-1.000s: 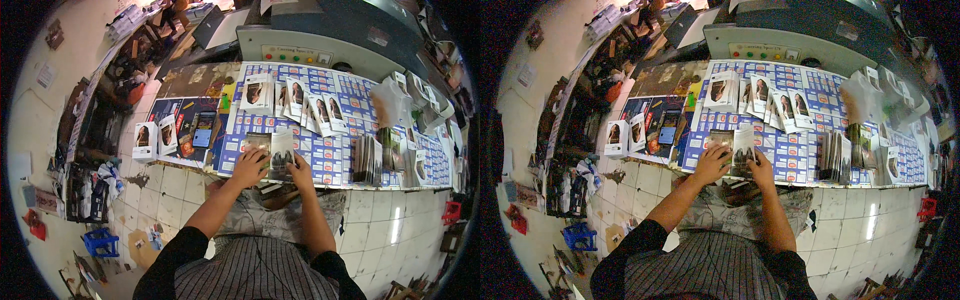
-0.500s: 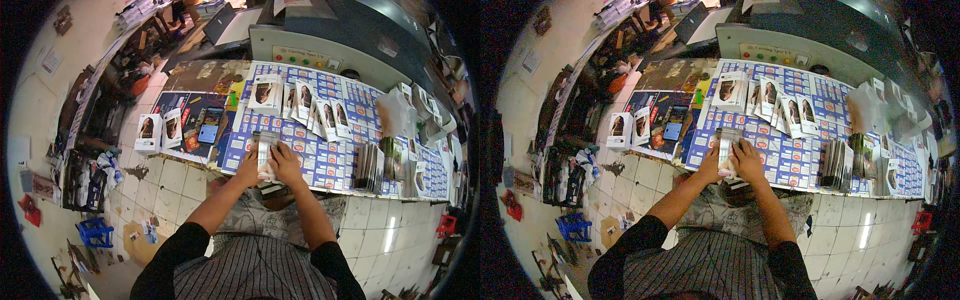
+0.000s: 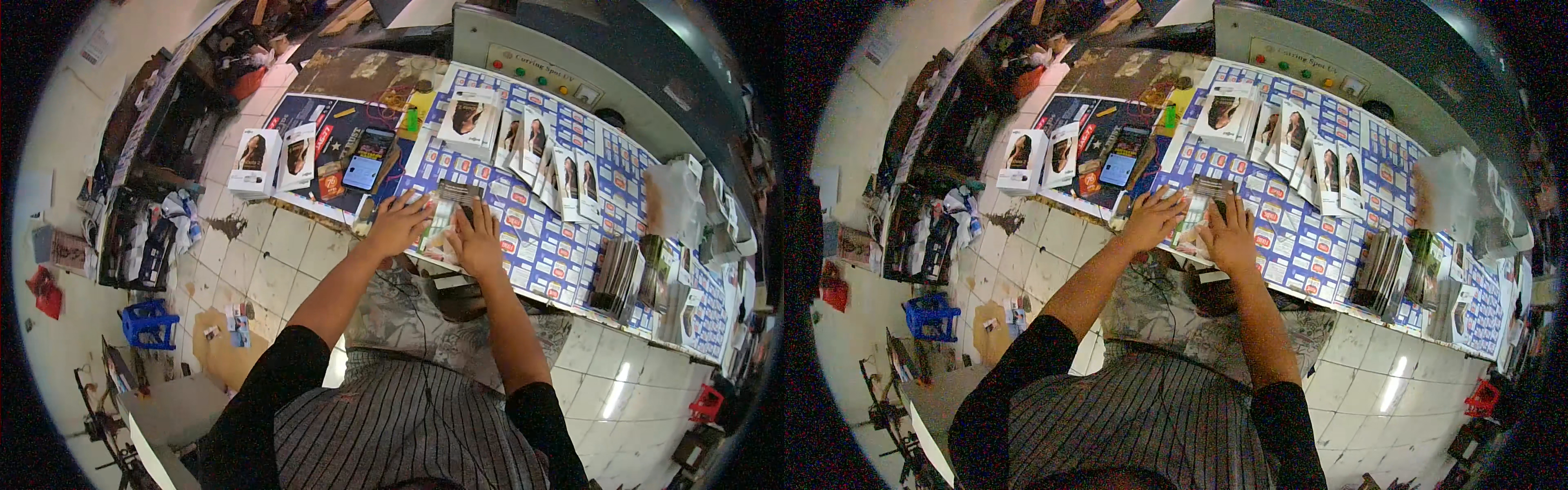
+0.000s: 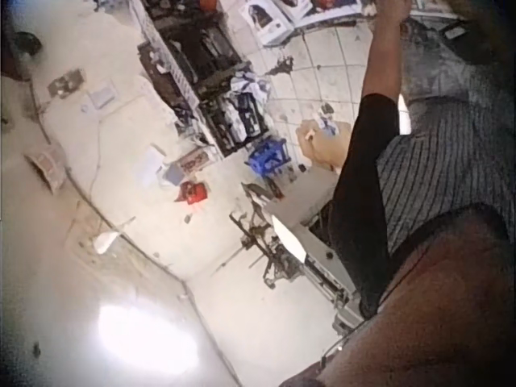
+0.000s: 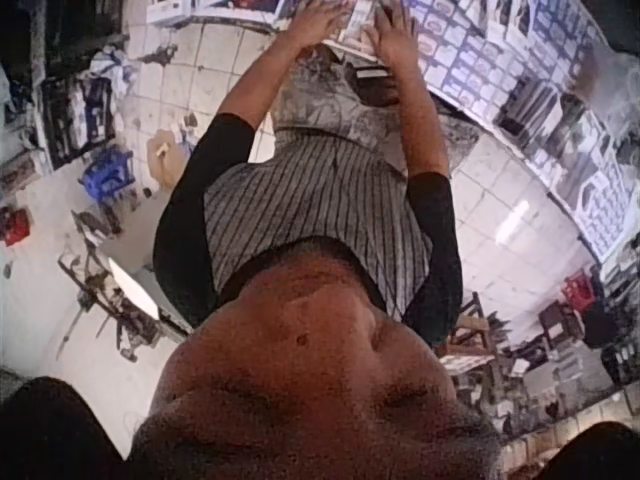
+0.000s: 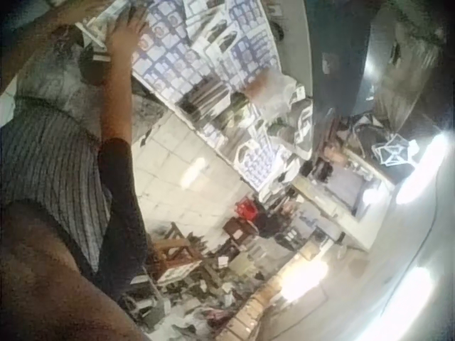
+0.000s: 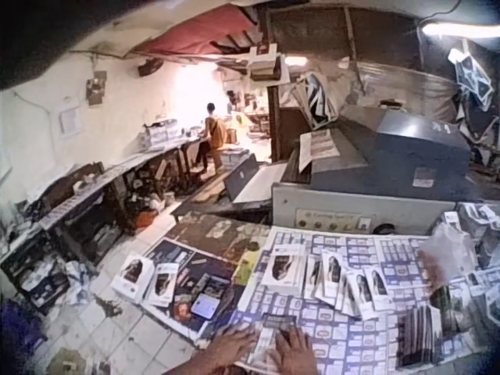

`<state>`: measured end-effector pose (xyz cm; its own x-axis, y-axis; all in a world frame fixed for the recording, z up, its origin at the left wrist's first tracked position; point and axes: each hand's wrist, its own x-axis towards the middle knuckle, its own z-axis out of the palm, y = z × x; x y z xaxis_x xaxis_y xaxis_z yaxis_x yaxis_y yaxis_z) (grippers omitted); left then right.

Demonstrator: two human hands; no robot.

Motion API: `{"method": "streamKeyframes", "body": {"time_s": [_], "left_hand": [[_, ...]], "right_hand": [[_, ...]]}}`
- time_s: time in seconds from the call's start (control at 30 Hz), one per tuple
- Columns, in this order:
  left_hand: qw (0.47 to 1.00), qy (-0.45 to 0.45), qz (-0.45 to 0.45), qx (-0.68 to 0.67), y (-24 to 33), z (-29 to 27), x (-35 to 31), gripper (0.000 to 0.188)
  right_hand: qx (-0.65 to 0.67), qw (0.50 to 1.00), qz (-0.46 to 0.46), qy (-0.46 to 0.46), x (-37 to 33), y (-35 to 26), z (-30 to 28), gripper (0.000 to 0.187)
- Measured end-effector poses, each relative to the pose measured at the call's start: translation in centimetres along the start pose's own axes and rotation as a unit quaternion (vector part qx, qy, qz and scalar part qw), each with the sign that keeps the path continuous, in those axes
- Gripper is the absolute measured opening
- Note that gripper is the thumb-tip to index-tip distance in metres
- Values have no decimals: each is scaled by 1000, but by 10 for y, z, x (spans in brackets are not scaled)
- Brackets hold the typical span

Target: The person folds printed paper packaging along pre-scored lines by hand, handling them one at a time and stacking them after folding.

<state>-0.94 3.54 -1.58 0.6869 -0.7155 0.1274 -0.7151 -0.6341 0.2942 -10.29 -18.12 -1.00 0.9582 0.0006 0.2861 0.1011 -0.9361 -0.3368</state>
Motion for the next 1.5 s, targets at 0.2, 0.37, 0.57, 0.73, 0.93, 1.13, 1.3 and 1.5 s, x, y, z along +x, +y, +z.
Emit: {"method": "streamKeyframes", "body": {"time_s": [0.2,0.37,0.57,0.73,0.93,1.13,1.3,1.5], "left_hand": [[1000,-5,7,4,-4,-3,-1,63],[998,-46,1,-34,-5,-9,-3,78],[997,-68,5,-46,-5,-14,0,83],[997,-66,7,-45,-8,-11,-1,84],[996,-72,8,-46,-7,-15,-1,85],[996,-76,9,-55,-8,-14,0,86],[995,-85,7,-54,-9,-14,1,88],[993,-84,7,-77,-10,-13,0,89]], "right_hand": [[-24,1000,-9,-1,3,-7,9,60],[-34,999,11,-18,2,-12,9,62],[-35,999,26,-18,2,-10,11,63],[-43,999,26,-17,4,-12,11,63],[-49,998,22,-15,4,-13,10,63],[-57,998,11,-5,3,-11,13,62],[-57,998,7,-7,3,-11,11,62],[-54,998,12,-13,4,-12,8,62]]}}
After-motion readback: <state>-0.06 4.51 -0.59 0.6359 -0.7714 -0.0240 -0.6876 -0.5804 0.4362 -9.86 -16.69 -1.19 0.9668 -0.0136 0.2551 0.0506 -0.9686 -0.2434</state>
